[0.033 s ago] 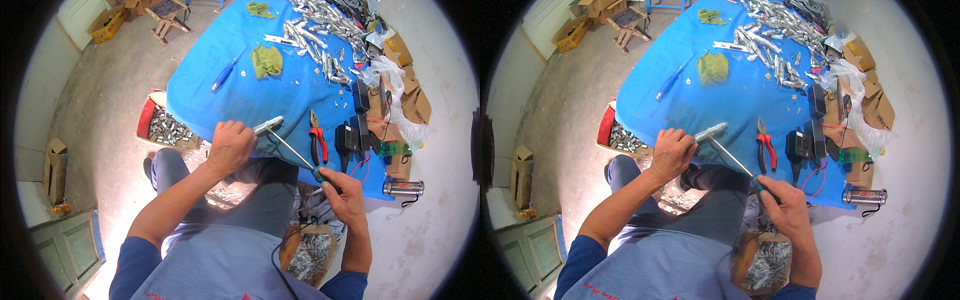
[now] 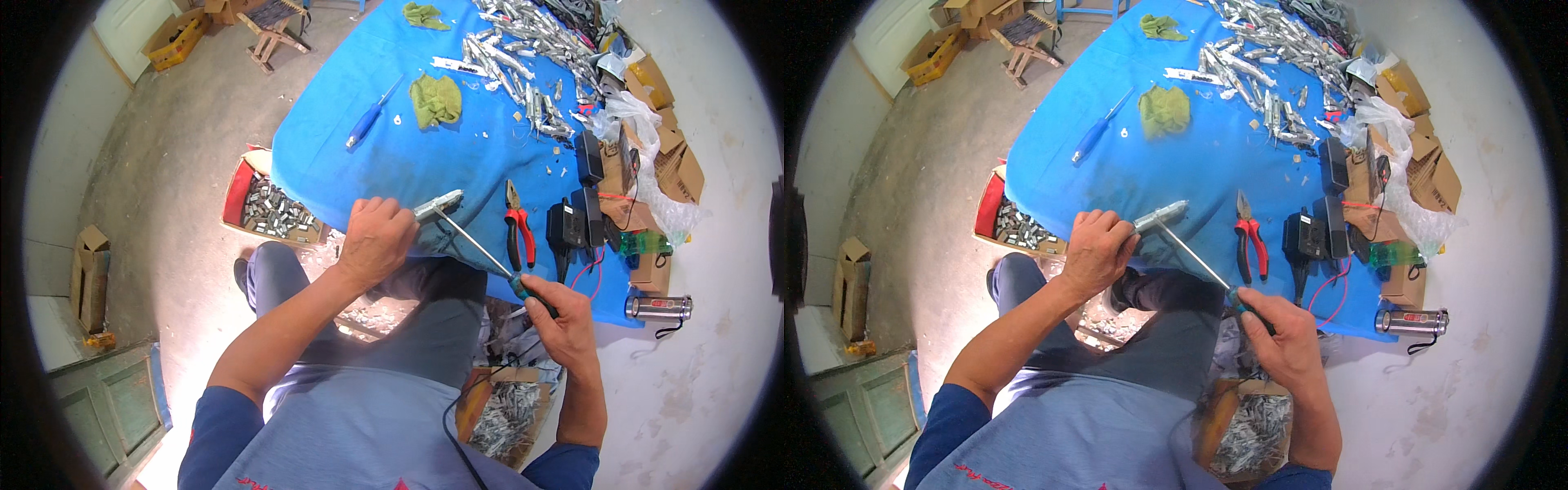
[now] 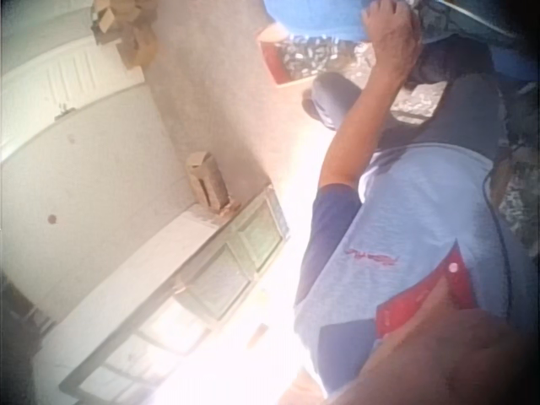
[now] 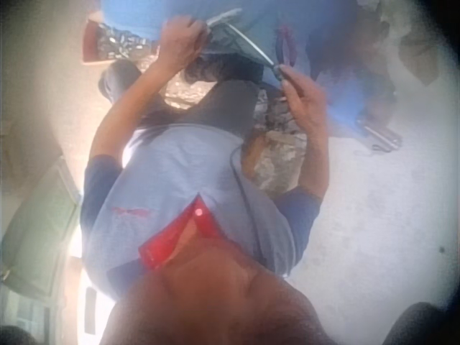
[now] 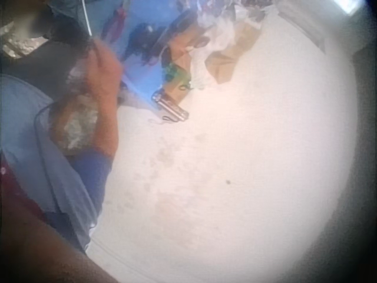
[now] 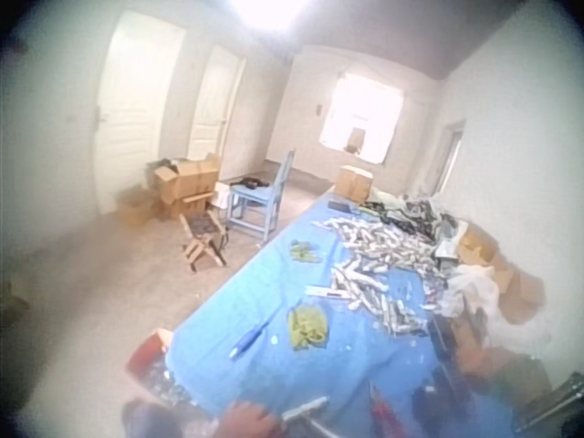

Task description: The person uses a screwdriver to drive a screw into a metal component held in one hand.

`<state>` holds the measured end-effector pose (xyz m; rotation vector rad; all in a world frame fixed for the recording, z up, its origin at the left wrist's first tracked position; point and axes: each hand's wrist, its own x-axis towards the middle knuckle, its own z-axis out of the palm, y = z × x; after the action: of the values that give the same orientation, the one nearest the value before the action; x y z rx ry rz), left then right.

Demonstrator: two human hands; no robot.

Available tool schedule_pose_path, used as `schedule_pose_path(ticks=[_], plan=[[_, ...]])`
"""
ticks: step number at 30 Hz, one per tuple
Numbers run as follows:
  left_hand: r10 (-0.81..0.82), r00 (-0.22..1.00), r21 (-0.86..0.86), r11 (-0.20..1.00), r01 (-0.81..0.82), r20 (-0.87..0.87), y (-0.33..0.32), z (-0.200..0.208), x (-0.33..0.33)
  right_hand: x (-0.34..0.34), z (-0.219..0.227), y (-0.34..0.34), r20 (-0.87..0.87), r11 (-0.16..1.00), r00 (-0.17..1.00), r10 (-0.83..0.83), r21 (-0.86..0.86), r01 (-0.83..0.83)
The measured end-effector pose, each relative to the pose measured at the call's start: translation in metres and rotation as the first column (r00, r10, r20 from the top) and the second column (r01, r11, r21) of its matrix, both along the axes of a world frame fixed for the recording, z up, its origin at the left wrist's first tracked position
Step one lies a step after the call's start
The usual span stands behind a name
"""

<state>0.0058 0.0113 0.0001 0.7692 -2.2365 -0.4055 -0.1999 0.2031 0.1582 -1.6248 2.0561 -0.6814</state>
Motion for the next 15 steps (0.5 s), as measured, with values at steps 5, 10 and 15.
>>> schedule_pose_path(ticks=[5, 10, 15], plan=[[0.012, 1.0, -0.006, 1.0, -0.012, 0.002, 0.001, 0.002, 0.001, 0.003, -0.001, 0.005, 0.028, 0.997, 0.997, -0.071, 0.044, 0.069], [0.011, 1.0, -0.014, 1.0, -0.011, -0.018, 0.002, 0.001, -0.001, 0.001, -0.011, 0.008, 0.084, 0.993, 0.99, -0.112, 0.053, 0.108], [0.022, 1.0, -0.028, 0.999, -0.022, -0.008, 0.002, 0.001, -0.002, 0.001, -0.011, 0.007, 0.066, 0.995, 0.994, -0.09, 0.043, 0.087]])
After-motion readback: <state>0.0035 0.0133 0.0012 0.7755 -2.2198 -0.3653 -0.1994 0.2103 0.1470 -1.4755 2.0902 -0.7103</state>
